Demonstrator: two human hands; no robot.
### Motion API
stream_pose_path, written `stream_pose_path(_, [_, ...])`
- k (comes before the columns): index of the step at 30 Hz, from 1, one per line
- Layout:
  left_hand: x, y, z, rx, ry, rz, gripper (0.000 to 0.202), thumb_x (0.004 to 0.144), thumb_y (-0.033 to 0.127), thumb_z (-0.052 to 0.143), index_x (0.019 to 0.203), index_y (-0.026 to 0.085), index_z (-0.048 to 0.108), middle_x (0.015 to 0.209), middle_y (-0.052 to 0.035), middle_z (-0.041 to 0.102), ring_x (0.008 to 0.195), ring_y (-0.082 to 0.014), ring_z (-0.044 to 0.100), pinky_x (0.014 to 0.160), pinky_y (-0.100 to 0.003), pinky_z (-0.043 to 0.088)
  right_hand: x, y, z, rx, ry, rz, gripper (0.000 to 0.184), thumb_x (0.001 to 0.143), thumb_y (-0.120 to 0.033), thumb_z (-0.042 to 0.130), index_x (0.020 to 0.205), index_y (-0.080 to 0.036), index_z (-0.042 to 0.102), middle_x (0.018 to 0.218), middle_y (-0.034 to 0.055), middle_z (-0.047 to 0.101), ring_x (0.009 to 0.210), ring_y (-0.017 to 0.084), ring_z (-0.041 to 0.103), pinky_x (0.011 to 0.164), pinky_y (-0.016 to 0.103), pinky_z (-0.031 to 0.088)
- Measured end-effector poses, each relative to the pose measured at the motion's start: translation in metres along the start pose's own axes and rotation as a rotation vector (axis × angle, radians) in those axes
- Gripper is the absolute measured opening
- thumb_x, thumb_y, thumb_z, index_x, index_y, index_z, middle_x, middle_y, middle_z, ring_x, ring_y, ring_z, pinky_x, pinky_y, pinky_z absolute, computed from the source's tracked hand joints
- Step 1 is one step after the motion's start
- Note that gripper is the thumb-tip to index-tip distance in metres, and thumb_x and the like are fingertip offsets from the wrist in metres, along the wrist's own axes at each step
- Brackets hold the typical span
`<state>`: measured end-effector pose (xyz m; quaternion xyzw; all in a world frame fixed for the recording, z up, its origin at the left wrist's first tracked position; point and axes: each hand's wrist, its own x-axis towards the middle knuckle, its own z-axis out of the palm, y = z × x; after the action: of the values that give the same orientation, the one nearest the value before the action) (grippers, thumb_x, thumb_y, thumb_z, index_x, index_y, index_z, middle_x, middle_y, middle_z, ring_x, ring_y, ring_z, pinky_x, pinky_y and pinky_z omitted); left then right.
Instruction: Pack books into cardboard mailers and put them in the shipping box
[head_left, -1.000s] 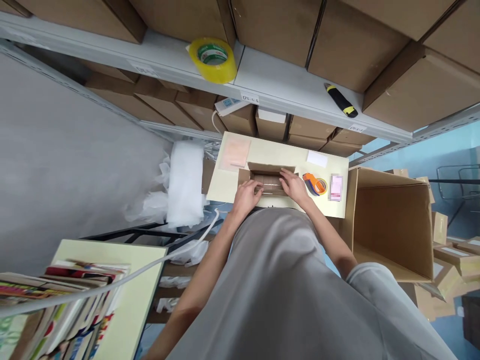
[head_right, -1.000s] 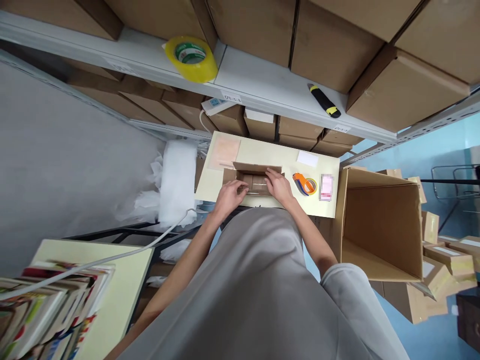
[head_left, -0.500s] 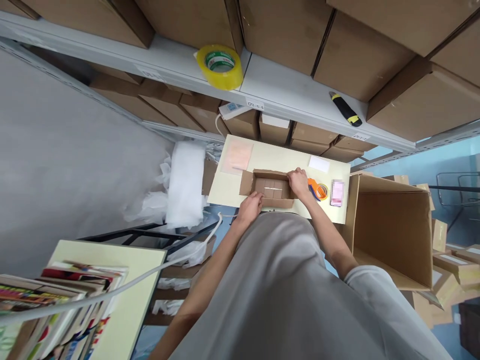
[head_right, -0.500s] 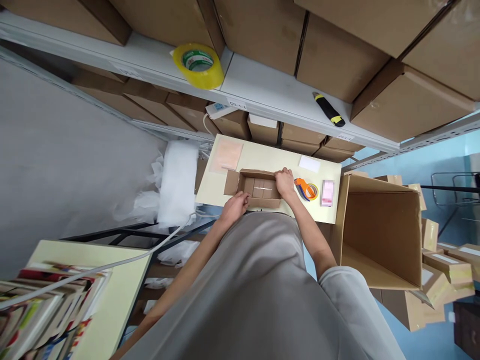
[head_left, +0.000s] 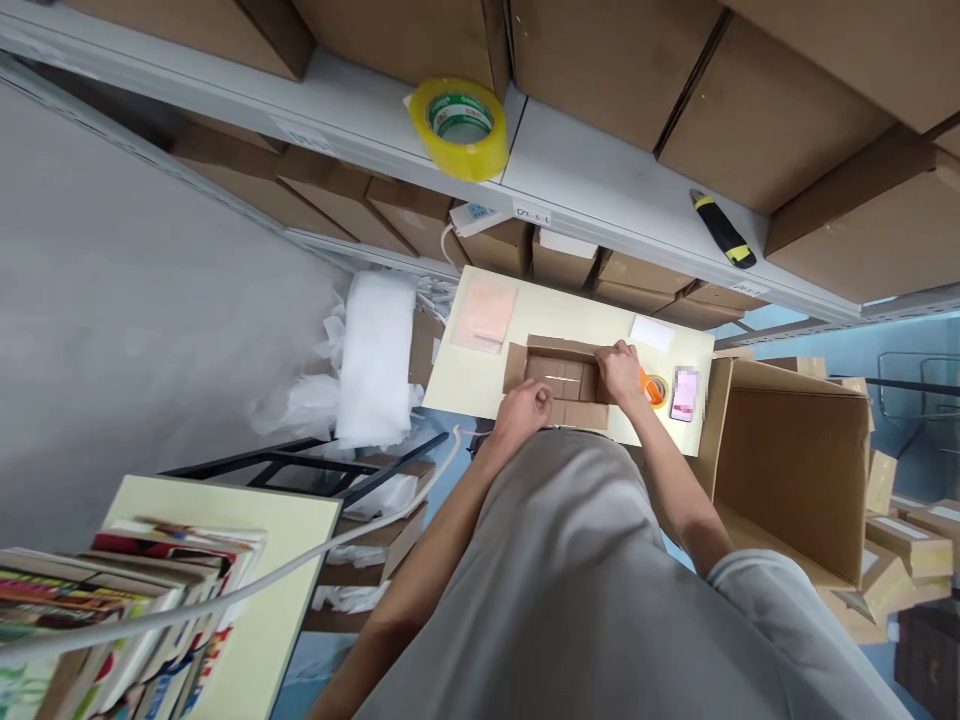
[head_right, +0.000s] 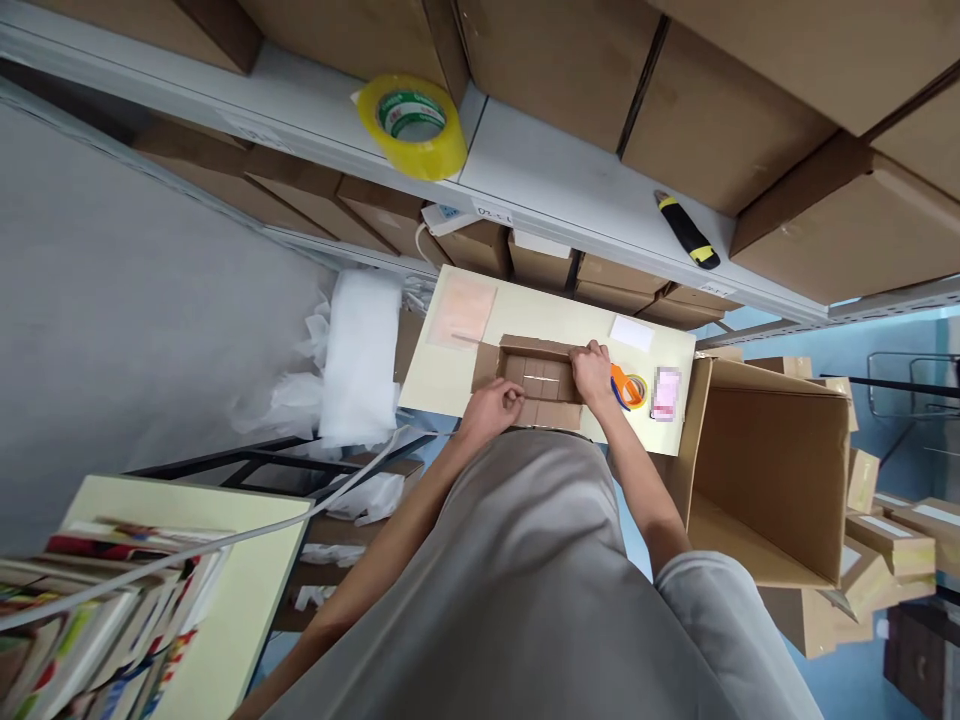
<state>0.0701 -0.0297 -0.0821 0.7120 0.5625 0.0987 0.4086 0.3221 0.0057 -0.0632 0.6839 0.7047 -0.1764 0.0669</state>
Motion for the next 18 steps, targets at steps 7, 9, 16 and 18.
stream_pose_path(7, [0.080, -0.053, -0.062, -0.205, 0.606, -0.294, 0.033, 0.104, 0.027, 0.055, 0.131, 0.017, 0.072, 0.129, -0.0149, 0.074, 0.101, -0.0262, 0.074, 0.107, -0.041, 0.056, -0.019, -0.012, -0.013, 0.157, 0.215, 0.025, 0.041, 0.119, -0.030, 0.043, 0.126, -0.020, 0.082, 0.137, 0.0139, 0.083, 0.117, 0.037, 0.059, 0.100, 0.047, 0.041])
stream_pose_path(9, [0.114, -0.081, -0.067, -0.206, 0.614, -0.467, 0.039, 0.099, 0.024, 0.059, 0.135, 0.011, 0.068, 0.136, -0.0230, 0.070, 0.127, -0.0366, 0.069, 0.121, -0.052, 0.049, -0.027, -0.017, -0.017, 0.190, 0.266, 0.046, 0.042, 0.119, -0.034, 0.044, 0.127, -0.020, 0.083, 0.136, 0.0129, 0.084, 0.114, 0.036, 0.061, 0.097, 0.046, 0.043])
stream_pose_path(16, [0.164, -0.142, -0.056, -0.236, 0.492, -0.665, 0.029, 0.099, 0.022, 0.060, 0.124, 0.012, 0.068, 0.138, -0.0281, 0.066, 0.141, -0.0480, 0.060, 0.123, -0.063, 0.047, -0.064, -0.023, -0.018, 0.232, 0.413, 0.057, 0.038, 0.119, -0.039, 0.051, 0.121, -0.023, 0.086, 0.123, 0.0109, 0.088, 0.104, 0.032, 0.069, 0.097, 0.047, 0.051])
stream_pose_path(18, [0.165, -0.149, -0.056, -0.212, 0.469, -0.693, 0.024, 0.094, 0.020, 0.066, 0.117, 0.015, 0.069, 0.133, -0.0255, 0.068, 0.136, -0.0488, 0.063, 0.119, -0.064, 0.050, -0.072, -0.021, -0.014, 0.239, 0.453, 0.050, 0.036, 0.118, -0.037, 0.054, 0.117, -0.022, 0.086, 0.119, 0.0100, 0.089, 0.101, 0.031, 0.071, 0.098, 0.047, 0.053])
